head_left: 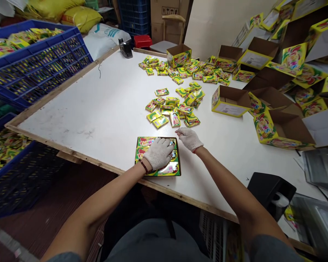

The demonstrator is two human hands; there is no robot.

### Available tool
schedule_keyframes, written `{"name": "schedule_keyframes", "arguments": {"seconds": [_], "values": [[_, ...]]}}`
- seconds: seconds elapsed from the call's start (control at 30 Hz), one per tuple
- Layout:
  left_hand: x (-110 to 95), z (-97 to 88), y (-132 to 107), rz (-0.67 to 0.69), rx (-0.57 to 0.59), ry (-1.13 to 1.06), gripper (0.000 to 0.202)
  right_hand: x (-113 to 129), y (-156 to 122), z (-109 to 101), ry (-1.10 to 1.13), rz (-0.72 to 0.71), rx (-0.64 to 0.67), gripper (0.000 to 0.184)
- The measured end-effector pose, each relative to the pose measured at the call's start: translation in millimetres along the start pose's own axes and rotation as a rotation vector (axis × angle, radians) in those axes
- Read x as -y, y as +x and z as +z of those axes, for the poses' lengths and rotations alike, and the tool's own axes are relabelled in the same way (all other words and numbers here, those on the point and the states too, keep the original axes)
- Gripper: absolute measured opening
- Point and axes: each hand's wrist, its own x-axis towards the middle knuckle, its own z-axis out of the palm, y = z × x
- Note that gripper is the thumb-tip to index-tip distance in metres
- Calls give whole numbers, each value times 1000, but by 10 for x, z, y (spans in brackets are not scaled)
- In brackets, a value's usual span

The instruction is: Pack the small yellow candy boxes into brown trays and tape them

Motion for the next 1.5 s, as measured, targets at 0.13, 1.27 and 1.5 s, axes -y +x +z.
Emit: {"name": "schedule_keyframes", "arguments": {"seconds": [0.13, 1.27, 1.5], "values": [[10, -19, 3, 10, 15, -5, 46, -134, 427, 30, -112, 273, -130, 25], [379, -566, 488, -65, 808, -1170, 21, 614, -954, -523, -101, -567, 95, 6], [1024, -43, 1078, -530, 172, -386, 31, 566, -1091, -156, -245, -518, 113, 6]]}}
